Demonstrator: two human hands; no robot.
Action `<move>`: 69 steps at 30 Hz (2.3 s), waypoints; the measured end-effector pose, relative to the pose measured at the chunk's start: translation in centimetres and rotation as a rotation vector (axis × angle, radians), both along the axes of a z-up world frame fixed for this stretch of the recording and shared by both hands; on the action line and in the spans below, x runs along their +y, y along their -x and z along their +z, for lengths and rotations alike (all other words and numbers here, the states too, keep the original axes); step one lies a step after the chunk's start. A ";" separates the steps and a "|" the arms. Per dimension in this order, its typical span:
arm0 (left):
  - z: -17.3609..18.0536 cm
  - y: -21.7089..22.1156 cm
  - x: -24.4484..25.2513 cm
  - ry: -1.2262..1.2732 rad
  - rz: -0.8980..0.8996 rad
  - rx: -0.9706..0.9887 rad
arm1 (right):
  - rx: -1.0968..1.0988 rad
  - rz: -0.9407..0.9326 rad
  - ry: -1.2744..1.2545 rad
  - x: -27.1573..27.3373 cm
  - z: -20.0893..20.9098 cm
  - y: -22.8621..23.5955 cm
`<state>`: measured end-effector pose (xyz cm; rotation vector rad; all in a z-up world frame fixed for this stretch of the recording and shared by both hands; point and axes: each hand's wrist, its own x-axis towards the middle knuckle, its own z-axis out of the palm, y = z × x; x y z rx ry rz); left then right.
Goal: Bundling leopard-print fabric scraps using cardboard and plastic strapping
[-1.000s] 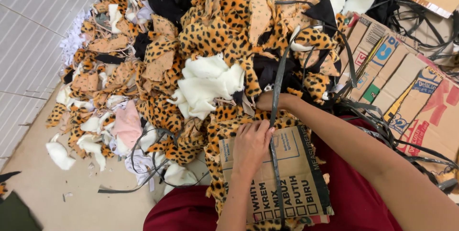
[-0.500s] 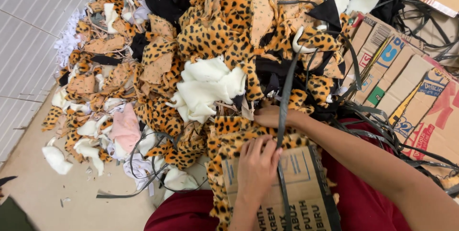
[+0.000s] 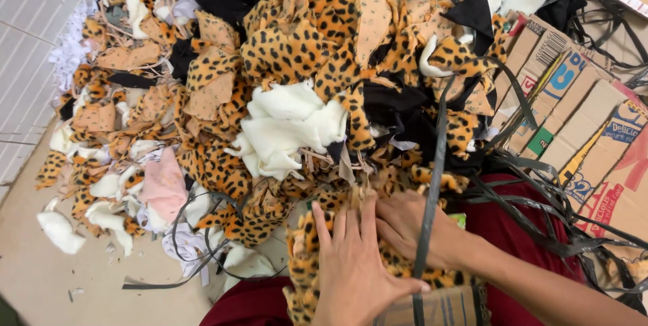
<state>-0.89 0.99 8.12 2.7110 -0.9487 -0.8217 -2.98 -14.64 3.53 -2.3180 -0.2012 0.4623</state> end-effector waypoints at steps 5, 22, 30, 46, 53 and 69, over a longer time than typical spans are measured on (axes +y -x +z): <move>-0.8 0.8 0.6 -0.011 -0.023 0.044 | 0.338 -0.009 -0.148 -1.7 5.9 -1.2; -3.0 0.3 1.4 0.242 0.028 -0.080 | 0.032 0.072 -0.038 -0.5 -12.4 -9.5; -3.2 0.2 1.1 0.119 -0.008 0.006 | -0.441 0.311 0.348 3.2 -23.7 -10.5; -3.2 -2.6 0.1 -0.017 -0.040 0.073 | 0.285 -0.279 -0.641 -5.7 1.0 -6.1; -3.5 -3.1 1.1 0.449 0.106 -0.143 | 0.046 -0.600 -0.690 -2.2 5.1 -1.2; -4.7 0.6 -0.6 0.850 0.386 -0.676 | -0.183 -0.701 -0.794 2.2 4.3 0.7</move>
